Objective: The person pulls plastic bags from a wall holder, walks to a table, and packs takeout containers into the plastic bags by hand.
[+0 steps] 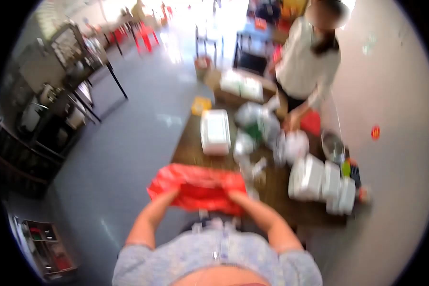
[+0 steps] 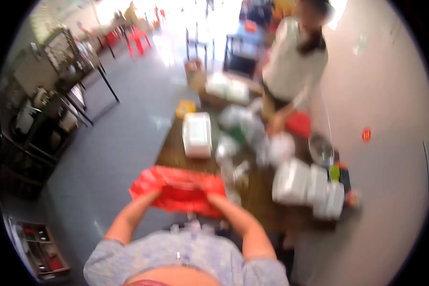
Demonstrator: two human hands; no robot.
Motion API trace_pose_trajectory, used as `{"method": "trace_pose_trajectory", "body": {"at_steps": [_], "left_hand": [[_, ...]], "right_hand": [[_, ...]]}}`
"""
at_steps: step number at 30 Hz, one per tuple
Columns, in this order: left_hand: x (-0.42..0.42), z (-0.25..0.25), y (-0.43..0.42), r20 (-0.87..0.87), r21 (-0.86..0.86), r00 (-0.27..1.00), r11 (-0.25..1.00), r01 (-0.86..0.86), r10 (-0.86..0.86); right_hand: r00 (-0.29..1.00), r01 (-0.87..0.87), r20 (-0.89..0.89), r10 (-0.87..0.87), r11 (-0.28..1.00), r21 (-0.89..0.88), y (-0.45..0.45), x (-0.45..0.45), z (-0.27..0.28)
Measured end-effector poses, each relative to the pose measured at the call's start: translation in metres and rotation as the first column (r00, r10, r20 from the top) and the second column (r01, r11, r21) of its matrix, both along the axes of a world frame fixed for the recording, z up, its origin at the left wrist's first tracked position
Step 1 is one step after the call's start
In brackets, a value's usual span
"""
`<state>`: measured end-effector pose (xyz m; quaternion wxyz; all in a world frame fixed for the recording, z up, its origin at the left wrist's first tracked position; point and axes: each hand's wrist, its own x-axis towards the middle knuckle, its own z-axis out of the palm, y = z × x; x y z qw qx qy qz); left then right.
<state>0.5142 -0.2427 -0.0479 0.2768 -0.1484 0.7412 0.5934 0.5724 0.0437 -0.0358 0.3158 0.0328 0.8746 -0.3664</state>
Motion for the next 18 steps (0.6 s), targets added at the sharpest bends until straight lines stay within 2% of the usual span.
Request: {"method": "trace_pose_trajectory", "body": {"at_steps": [1,2,4,5,6,7,8,9,10,12,13,14,15,16,17,18], "left_hand": [[-0.015,0.0,0.003,-0.07,-0.183,0.994,0.98,0.075,-0.089],[-0.025,0.006,0.01,-0.087,-0.395,0.975,0.905,0.156,-0.206],[-0.023,0.033,0.018,0.033,-0.686,0.859,0.614,0.391,-0.51],[-0.022,0.058,0.028,0.129,-0.766,0.76,0.422,0.484,-0.637],[-0.017,0.088,0.04,0.222,-0.781,0.641,0.259,0.568,-0.735],[-0.009,0.122,0.053,0.261,-0.773,0.532,0.156,0.615,-0.806],[0.005,0.153,0.062,0.163,-0.788,0.475,0.176,0.59,-0.865],[0.022,0.172,0.06,-0.4,-0.734,0.376,0.538,0.415,-0.836],[0.036,0.199,0.061,-0.616,-0.709,0.206,0.65,0.273,-0.76],[0.06,0.234,0.054,-0.534,-0.845,0.284,0.518,-0.135,-0.796],[0.06,0.226,0.043,-0.396,-0.911,0.552,0.391,-0.134,-0.734],[0.055,0.213,0.029,-0.325,-0.945,0.618,0.276,-0.177,-0.716],[0.047,0.202,0.012,-0.261,-0.964,0.679,0.145,-0.224,-0.686],[0.035,0.194,-0.006,-0.187,-0.972,0.77,0.229,-0.055,-0.609],[0.026,0.188,-0.013,-0.097,-0.941,0.843,0.326,0.096,-0.528],[0.026,0.189,-0.012,-0.191,-0.882,0.837,0.464,0.083,-0.513]], "right_hand": [[0.995,0.081,-0.072,-0.075,0.993,0.085,0.013,-0.019,-0.007],[0.985,0.147,-0.115,-0.13,0.976,0.16,0.018,-0.025,-0.014],[0.967,0.219,-0.178,-0.18,0.948,0.23,0.015,-0.012,-0.026],[0.907,0.285,-0.37,-0.199,0.939,0.192,0.009,-0.009,-0.063],[0.899,0.271,-0.395,-0.187,0.947,0.17,0.008,-0.009,-0.044],[0.914,0.227,-0.37,-0.164,0.965,0.133,0.008,-0.011,-0.056],[0.927,0.183,-0.348,-0.139,0.978,0.097,0.011,-0.013,-0.07],[0.937,0.172,-0.334,-0.1,0.966,0.193,0.013,-0.013,-0.052],[0.949,0.161,-0.308,-0.071,0.947,0.279,0.01,-0.016,-0.027],[0.903,0.251,-0.393,-0.172,0.955,0.159,0.003,-0.015,-0.022],[0.921,0.173,-0.381,-0.084,0.963,0.205,0.005,-0.018,-0.036],[0.935,-0.009,-0.343,0.088,0.974,0.225,0.006,-0.017,-0.055],[0.878,-0.279,-0.336,0.34,0.935,0.218,0.002,-0.009,0.033],[0.888,-0.434,-0.14,0.437,0.899,0.053,-0.006,-0.021,0.045],[0.864,-0.364,-0.422,0.275,0.92,-0.145,0.001,-0.003,0.121],[0.747,-0.383,-0.657,0.104,0.874,-0.297,0.008,0.016,0.202]]}}
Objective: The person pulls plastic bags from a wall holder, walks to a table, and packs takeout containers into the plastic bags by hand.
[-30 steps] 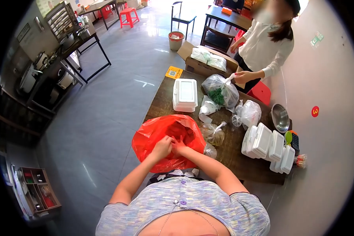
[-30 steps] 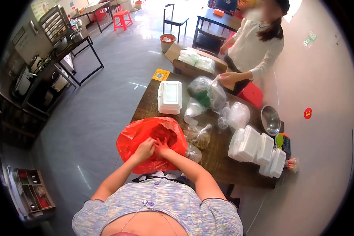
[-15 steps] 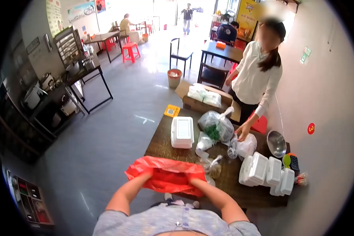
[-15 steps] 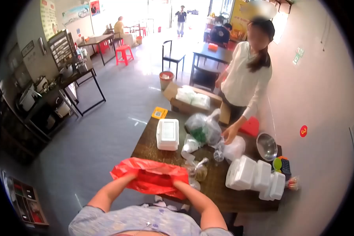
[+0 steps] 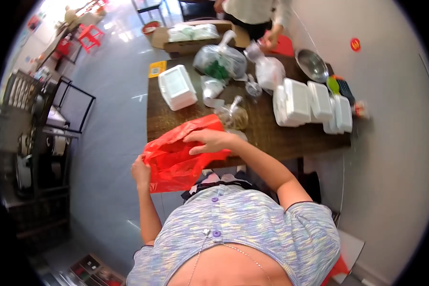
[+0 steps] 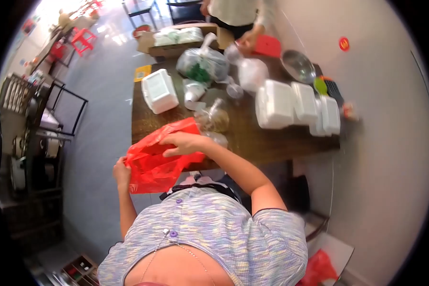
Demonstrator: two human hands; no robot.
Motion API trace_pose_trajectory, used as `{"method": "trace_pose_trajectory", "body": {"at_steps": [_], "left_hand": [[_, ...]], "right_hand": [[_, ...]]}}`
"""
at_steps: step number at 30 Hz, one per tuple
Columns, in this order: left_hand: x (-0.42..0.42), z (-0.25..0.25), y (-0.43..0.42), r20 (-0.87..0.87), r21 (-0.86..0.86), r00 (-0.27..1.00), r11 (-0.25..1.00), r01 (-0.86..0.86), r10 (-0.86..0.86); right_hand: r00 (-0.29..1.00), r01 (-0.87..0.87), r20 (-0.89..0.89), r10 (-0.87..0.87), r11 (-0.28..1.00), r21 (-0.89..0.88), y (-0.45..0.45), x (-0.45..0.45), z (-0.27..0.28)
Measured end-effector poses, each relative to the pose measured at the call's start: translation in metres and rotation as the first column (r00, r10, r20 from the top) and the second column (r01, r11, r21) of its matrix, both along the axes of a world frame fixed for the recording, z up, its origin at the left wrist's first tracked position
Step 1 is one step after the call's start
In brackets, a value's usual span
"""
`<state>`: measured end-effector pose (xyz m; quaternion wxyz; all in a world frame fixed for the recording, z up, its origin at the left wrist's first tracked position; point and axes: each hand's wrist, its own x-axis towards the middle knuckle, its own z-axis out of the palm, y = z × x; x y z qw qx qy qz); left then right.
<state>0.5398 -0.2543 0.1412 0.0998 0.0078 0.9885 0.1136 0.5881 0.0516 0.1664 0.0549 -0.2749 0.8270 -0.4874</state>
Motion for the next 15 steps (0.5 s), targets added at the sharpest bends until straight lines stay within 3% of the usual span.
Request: {"method": "trace_pose_trajectory", "body": {"at_steps": [2,3,4,5,6,7,8,9,10,11,12,14,15], "left_hand": [[0.0,0.008,0.008,-0.031,0.312,0.999,0.95,-0.005,0.016],[-0.005,0.01,0.006,0.105,0.349,0.994,0.937,-0.006,-0.033],[-0.01,0.008,0.006,0.132,0.524,0.988,0.851,-0.006,-0.074],[-0.011,0.007,0.006,0.16,0.676,0.98,0.737,-0.023,-0.116],[-0.01,0.006,0.008,0.178,0.802,0.971,0.595,-0.051,-0.158],[-0.008,0.02,0.013,0.252,0.808,0.956,0.577,-0.121,-0.153],[-0.005,0.028,0.02,0.223,0.788,0.971,0.602,-0.129,-0.084],[-0.001,0.034,0.025,0.194,0.764,0.981,0.629,-0.144,-0.011],[0.005,0.038,0.028,0.161,0.736,0.985,0.656,-0.166,0.069],[0.01,0.04,0.03,0.044,0.578,0.985,0.801,-0.16,0.164],[0.014,0.037,0.026,0.031,0.459,0.99,0.878,-0.136,0.137],[0.021,0.021,0.008,0.028,0.203,0.995,0.974,-0.095,0.092],[0.023,0.014,0.003,0.109,0.276,0.988,0.952,-0.135,0.108]], "right_hand": [[0.954,0.237,0.256,-0.158,0.918,-0.318,0.054,0.04,0.075],[0.821,0.566,0.3,-0.486,0.762,-0.314,0.09,0.062,0.09],[0.615,0.728,-0.054,-0.787,0.592,-0.347,0.129,0.069,0.083],[0.34,0.875,0.217,-0.915,0.224,-0.429,0.182,0.087,0.065],[-0.035,0.991,-0.044,-0.998,-0.029,-0.13,0.235,0.108,0.045],[-0.224,0.955,-0.297,-0.928,-0.27,0.125,0.286,0.131,0.006],[-0.221,0.89,-0.353,-0.909,-0.336,0.309,0.322,0.148,-0.025],[-0.165,0.855,-0.319,-0.933,-0.297,0.425,0.341,0.16,-0.049],[-0.208,0.852,-0.073,-0.975,-0.218,0.477,0.338,0.161,-0.038],[-0.241,0.854,0.179,-0.954,-0.121,0.506,0.322,0.158,-0.016],[-0.265,0.858,0.418,-0.869,-0.015,0.514,0.309,0.159,-0.005],[-0.215,0.975,0.738,-0.639,-0.105,0.193,0.305,0.175,-0.037],[-0.132,0.982,0.857,-0.498,-0.187,0.042,0.306,0.181,-0.055]]}}
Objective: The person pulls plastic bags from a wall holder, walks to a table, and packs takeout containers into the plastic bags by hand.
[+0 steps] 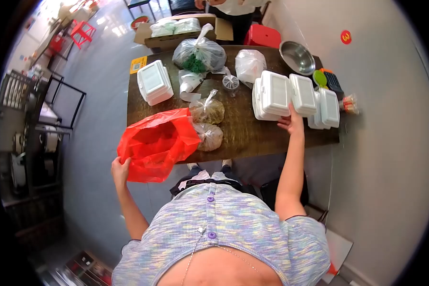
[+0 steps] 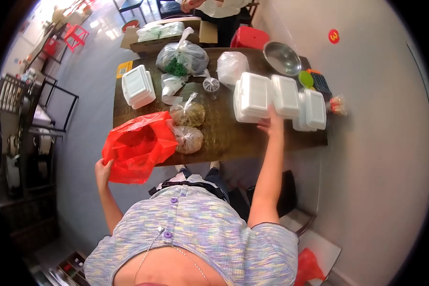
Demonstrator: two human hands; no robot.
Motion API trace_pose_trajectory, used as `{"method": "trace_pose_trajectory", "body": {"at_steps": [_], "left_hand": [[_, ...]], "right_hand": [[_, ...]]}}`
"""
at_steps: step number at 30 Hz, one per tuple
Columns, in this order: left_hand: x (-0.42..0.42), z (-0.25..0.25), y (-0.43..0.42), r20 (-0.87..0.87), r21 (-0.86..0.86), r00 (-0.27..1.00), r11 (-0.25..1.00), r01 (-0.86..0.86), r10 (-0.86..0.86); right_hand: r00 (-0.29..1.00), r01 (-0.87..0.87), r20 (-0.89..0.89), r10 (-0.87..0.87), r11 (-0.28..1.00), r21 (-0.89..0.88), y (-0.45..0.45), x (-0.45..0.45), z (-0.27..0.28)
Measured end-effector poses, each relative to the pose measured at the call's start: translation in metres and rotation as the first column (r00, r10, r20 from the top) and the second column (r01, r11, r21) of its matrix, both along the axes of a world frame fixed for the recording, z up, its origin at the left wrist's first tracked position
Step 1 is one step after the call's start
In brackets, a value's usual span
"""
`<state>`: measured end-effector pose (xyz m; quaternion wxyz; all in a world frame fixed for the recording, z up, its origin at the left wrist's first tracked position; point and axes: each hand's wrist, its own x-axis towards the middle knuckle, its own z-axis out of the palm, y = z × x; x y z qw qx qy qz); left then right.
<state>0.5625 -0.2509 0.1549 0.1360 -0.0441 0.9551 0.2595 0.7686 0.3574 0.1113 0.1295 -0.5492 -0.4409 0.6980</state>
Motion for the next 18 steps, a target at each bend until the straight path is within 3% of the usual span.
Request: {"method": "trace_pose_trajectory", "body": {"at_steps": [1,2,4,6,8,11,14,18], "left_hand": [[0.0,-0.006,-0.003,0.075,0.083,0.997,0.996,-0.026,0.02],[0.001,-0.009,-0.002,0.148,0.167,0.988,0.984,-0.06,0.035],[0.012,0.01,0.026,0.07,0.506,0.986,0.847,-0.163,0.148],[0.008,0.021,0.036,0.183,0.626,0.969,0.74,-0.245,0.166],[0.008,0.029,0.047,0.19,0.757,0.975,0.615,-0.221,0.117],[0.005,0.025,0.047,0.128,0.799,0.991,0.588,-0.13,0.046],[-0.001,0.03,0.044,0.13,0.833,0.991,0.546,-0.086,-0.043],[-0.014,0.02,0.031,0.225,0.902,0.974,0.384,-0.197,-0.029]], "right_hand": [[0.977,0.101,-0.173,-0.122,0.987,-0.123,-0.007,0.002,-0.012],[0.964,0.147,-0.203,-0.172,0.981,-0.13,-0.016,0.0,-0.016],[0.938,0.205,-0.252,-0.237,0.968,-0.147,-0.024,-0.011,-0.019],[0.917,0.239,-0.284,-0.279,0.957,-0.166,-0.027,-0.018,-0.019],[0.894,0.243,-0.347,-0.282,0.958,-0.151,-0.028,-0.022,-0.013],[0.878,0.219,-0.393,-0.272,0.96,-0.176,-0.02,-0.025,-0.027],[0.897,0.3,-0.319,-0.307,0.951,-0.074,-0.022,-0.03,-0.027],[0.881,0.328,-0.378,-0.285,0.943,0.055,-0.044,-0.029,-0.013]]}}
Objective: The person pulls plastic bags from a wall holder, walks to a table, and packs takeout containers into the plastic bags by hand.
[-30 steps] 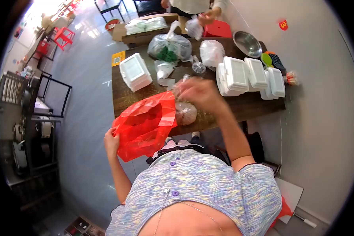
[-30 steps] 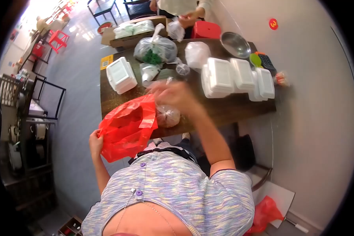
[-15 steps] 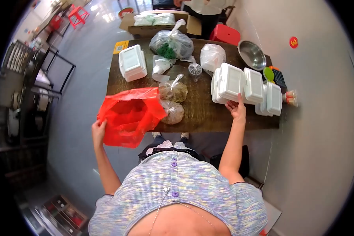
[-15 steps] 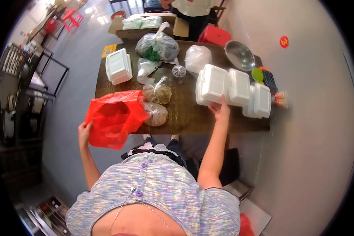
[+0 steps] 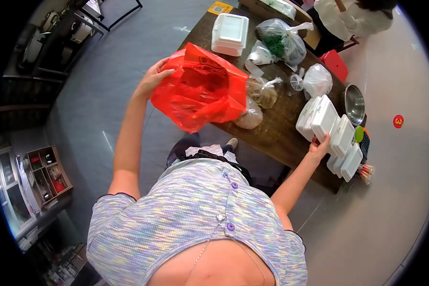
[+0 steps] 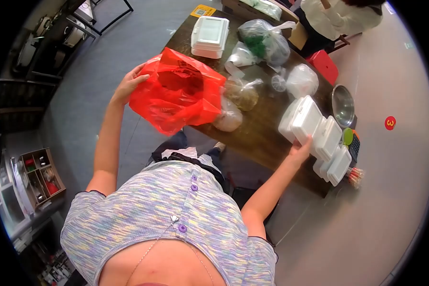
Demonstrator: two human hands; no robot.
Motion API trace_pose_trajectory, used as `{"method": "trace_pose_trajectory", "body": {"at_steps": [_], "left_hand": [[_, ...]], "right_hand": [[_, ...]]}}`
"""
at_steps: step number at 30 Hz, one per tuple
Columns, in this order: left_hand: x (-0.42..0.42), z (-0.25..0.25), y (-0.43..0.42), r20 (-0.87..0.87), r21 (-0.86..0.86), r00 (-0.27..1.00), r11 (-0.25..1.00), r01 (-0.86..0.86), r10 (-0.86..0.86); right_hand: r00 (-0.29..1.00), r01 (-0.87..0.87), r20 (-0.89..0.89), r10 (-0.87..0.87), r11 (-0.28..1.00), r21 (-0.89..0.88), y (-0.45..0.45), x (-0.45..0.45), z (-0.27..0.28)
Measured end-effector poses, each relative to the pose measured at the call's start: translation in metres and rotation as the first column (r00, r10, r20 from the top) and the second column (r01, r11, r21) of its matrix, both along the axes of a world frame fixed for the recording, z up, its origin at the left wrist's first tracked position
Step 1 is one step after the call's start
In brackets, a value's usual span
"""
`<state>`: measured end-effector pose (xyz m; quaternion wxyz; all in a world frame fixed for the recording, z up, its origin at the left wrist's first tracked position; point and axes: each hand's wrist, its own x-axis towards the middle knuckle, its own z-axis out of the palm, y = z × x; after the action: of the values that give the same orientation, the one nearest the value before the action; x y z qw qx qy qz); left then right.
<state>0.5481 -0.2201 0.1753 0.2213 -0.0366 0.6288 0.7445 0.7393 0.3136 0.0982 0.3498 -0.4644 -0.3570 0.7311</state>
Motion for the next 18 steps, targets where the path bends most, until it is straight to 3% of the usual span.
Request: {"method": "trace_pose_trajectory", "body": {"at_steps": [1,3,6,9,11,15,18], "left_hand": [[-0.003,-0.002,-0.004,0.029,0.047,1.0,0.999,-0.007,0.006],[-0.013,-0.004,-0.009,0.074,0.138,0.997,0.99,-0.022,0.012],[-0.013,-0.008,-0.015,0.13,0.231,0.991,0.973,0.009,-0.04],[-0.018,-0.032,-0.02,0.181,0.253,0.983,0.965,-0.065,0.019],[-0.021,-0.035,-0.024,0.222,0.286,0.974,0.952,-0.108,0.044],[-0.028,-0.037,-0.04,0.277,0.379,0.957,0.906,-0.188,0.083],[-0.023,-0.049,-0.053,0.319,0.374,0.941,0.899,-0.23,0.108]], "right_hand": [[1.0,-0.008,-0.005,0.008,1.0,0.011,-0.008,0.003,0.002],[0.969,-0.183,-0.139,0.203,0.972,0.144,-0.043,0.01,0.025],[0.879,-0.399,-0.255,0.403,0.914,0.07,-0.134,0.003,0.088],[0.781,-0.596,-0.282,0.557,0.8,-0.07,-0.227,-0.024,0.102],[0.765,-0.634,-0.348,0.542,0.73,-0.256,-0.292,-0.044,0.08],[0.658,-0.749,-0.381,0.649,0.517,-0.414,-0.368,-0.081,0.018],[0.735,-0.671,-0.221,0.641,0.64,-0.375,-0.383,-0.103,-0.009]]}}
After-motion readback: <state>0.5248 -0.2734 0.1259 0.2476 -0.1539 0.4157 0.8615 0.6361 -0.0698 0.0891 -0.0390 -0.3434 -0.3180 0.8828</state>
